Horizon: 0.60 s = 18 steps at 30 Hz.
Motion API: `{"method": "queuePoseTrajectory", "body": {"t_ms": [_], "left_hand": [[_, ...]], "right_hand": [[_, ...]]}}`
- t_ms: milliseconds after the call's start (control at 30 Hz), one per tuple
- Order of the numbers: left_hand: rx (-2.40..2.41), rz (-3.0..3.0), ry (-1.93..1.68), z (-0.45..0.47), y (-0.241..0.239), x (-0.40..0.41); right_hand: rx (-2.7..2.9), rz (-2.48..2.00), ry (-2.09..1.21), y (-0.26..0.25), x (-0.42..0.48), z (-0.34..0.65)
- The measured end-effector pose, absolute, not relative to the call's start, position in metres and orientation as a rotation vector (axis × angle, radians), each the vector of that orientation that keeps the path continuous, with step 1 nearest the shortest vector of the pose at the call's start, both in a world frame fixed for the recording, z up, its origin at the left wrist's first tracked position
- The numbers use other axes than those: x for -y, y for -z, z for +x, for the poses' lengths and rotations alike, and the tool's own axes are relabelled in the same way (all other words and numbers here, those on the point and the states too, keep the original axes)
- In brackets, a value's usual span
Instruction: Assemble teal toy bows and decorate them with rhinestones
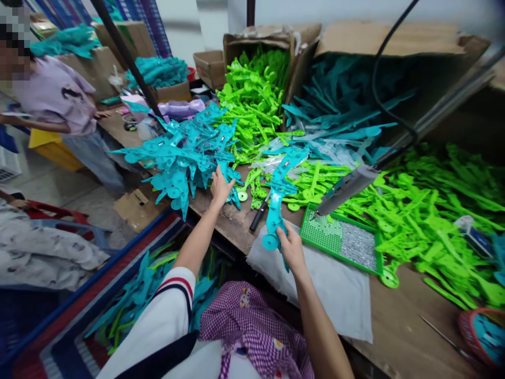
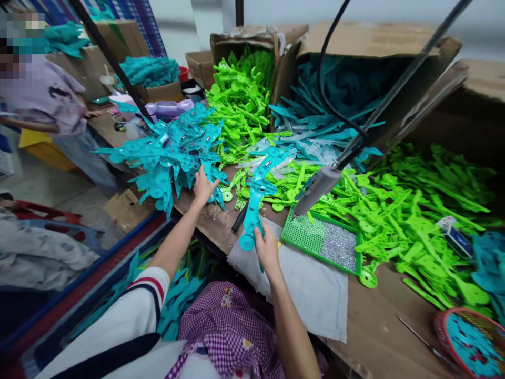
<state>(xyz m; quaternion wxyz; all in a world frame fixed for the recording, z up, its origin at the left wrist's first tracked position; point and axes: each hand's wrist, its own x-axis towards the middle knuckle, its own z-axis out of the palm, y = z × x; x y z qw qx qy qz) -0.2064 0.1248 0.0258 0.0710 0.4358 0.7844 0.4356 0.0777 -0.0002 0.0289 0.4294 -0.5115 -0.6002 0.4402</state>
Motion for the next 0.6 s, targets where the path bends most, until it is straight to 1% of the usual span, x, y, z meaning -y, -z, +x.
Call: {"method": "queuePoseTrajectory", "body": {"t_ms": [167,267,333,400,600], "left_hand": [[-2.152,1.171,-1.610,-0.227,-0.023,-0.141],[-2.151,1.154,-1.678,-0.248,-0.033,-0.144],[-2.201,1.162,-1.656,-0.255,-0.040,-0.146],[-2.242,1.193,-1.602,-0.256,-0.043,-0.147],[-2.242,1.423,-1.424,-0.241,-0.035,-0.149]], "right_hand": [[1.392,-1.385,-0.959,-0.035,-0.007,0.103],[1.286,-1.453,-0.805,-0.040,-0.022,0.111],[1.276,-1.450,-0.785,-0.044,-0.029,0.113],[1.327,-1.397,-0.836,-0.050,-0.029,0.112],[1.607,-1.282,-0.970,-0.056,0.018,0.121]]}}
